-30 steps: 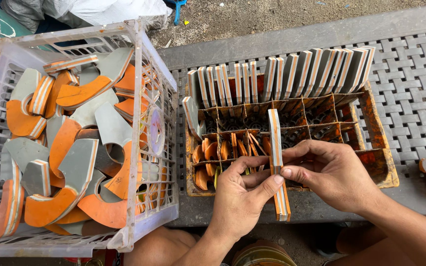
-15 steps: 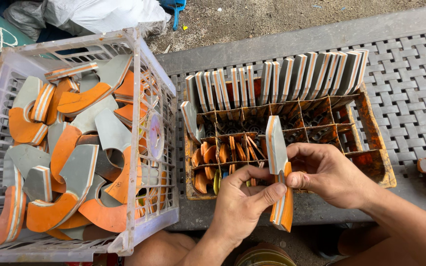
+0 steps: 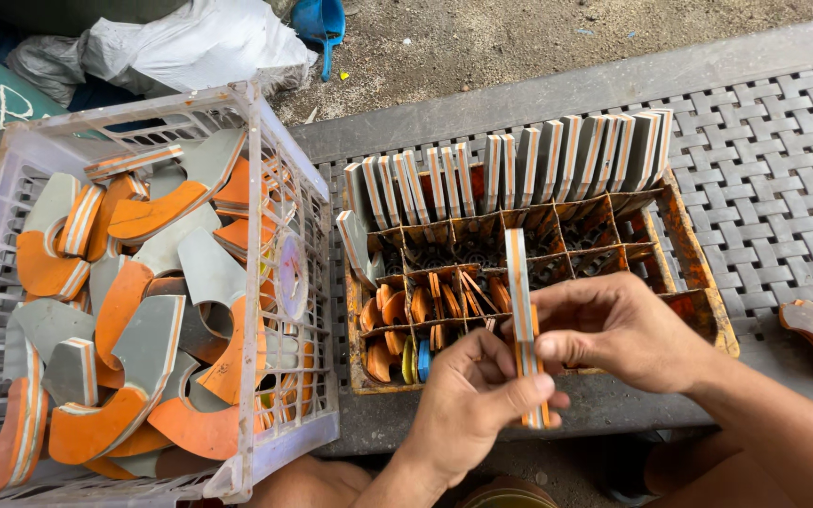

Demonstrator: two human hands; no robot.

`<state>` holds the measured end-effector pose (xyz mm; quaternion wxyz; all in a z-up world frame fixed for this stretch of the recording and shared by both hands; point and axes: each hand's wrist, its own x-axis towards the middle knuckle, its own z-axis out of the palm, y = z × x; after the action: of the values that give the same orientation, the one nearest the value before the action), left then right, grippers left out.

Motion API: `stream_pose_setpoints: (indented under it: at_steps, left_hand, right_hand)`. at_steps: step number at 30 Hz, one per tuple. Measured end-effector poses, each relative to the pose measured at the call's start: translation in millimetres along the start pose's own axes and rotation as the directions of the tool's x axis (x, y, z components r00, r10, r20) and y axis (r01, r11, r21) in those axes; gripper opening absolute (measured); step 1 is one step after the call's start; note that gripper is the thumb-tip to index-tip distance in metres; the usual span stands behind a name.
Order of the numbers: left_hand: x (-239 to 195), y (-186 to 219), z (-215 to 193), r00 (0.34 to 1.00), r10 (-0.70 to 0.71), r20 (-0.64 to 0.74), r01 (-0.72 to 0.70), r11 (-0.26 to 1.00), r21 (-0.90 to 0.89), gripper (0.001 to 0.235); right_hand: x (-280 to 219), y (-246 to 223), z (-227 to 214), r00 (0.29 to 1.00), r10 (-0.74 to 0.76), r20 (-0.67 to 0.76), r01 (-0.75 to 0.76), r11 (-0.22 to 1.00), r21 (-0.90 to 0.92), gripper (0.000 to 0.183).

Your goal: The person repeatedly picks up curved, two-toned ceramic pieces from a white crate, turns them over in their hands, and places them into a cardboard tray with vertical dividers. The person handles the pieces one at a time, inspecting them before arranging them upright in the tray.

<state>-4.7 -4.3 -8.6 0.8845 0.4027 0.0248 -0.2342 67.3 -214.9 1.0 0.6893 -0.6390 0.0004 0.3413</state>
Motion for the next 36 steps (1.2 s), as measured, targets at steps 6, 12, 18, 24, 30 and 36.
stream_pose_setpoints:
  at_steps: [6,12,18,24,30,36]
  left_hand:
    - [4.6,-6.0,-9.7,0.99,0.057,-0.127,-0.028,0.976,0.216,0.022]
    - [4.9,4.0,-7.9,0.987,-0.077,-0.142,0.089,0.993,0.082,0.022]
    - [-1.4,28.1,-4.7,0.986,-0.133,0.101,0.133,0.991,0.008,0.023]
    - [-5.7,39.4,6.5,0.997,0.075,0.031,-0.079,0.814,0.576,0.036]
    - [-5.2,35.3,19.5,0.903,0.429,0.006,-0.19,0.389,0.901,0.032]
    - [-4.0,46.6,13.5,0.992,0.054,-0.118,0.062,0.604,0.795,0.034]
  right_hand:
    - [5.9,9.8,21.9,0.997,-0.081,-0.022,0.081,0.996,0.023,0.036]
    - [7.6,19.0,19.7,0.996,-0.047,-0.072,0.047,0.999,0.002,0.034]
    - [4.2,16.3,-2.9,0.983,-0.132,0.127,0.127,0.991,0.051,0.043]
    - [-2.2,11.8,7.4,0.977,-0.177,0.123,0.162,0.979,0.121,0.055]
    - [-4.4,4.4,16.2,0.943,-0.332,0.026,0.33,0.941,0.075,0.032]
    - [-8.4,3.5,23.2,0.963,-0.245,-0.112,0.237,0.968,-0.081,0.023]
